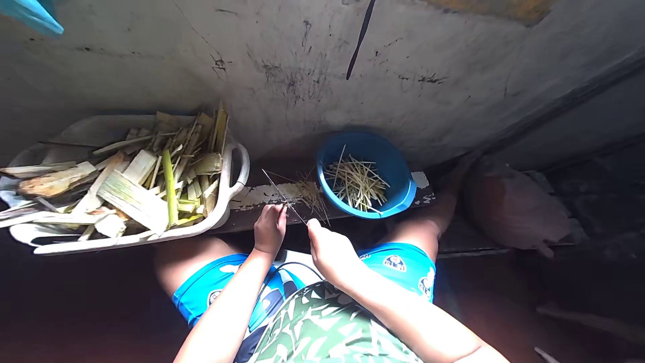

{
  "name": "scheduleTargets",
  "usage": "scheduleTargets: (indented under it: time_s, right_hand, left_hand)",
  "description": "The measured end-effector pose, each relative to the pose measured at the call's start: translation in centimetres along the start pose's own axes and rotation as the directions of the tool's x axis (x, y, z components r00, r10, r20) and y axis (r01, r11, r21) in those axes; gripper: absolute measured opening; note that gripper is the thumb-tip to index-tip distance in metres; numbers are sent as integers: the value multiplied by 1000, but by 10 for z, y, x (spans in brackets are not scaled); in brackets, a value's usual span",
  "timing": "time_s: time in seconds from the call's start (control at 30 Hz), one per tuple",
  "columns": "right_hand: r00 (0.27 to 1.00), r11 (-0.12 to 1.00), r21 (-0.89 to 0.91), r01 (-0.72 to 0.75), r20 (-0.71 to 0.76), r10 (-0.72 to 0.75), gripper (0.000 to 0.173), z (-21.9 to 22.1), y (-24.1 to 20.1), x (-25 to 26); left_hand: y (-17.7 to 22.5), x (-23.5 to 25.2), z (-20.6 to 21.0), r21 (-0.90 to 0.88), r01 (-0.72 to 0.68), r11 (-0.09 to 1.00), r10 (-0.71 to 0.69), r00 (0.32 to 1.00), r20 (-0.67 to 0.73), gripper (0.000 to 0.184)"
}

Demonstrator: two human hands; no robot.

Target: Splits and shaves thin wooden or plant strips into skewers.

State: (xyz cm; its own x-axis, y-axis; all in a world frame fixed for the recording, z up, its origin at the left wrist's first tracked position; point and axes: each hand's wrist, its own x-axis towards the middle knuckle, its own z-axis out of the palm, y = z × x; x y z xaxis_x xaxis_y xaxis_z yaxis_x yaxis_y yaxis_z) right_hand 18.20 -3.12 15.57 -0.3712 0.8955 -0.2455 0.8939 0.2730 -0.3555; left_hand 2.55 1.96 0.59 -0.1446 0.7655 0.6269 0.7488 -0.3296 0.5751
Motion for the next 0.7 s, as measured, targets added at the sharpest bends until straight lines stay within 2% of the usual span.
scheduleTargets:
  time_s: [0.1,0.2,0.3,0.5,0.7]
  right_hand:
    - [999,999,27,18,-32,-17,28,3,2,0]
    - [1000,999,42,11,-17,-11,28,2,4,0]
    - [1000,999,49,7,8,-8,29,0,4,0]
    - [999,1000,20,21,34,-22,27,0,0,1]
    - [999,997,-56,45,-26,-46,29,3,-5,1]
  left_hand:
    - [-1,-2,-2,-27,14,1000,-14,1000,27,12]
    - [0,0,-6,-78,-8,997,7,1000,-7,20]
    - [5,3,-7,-116,-25,993,16,997,-72,16]
    - [5,5,-5,-152,-31,988,15,995,-102,15]
    - [2,4,-6,-163,-48,985,28,992,-121,14]
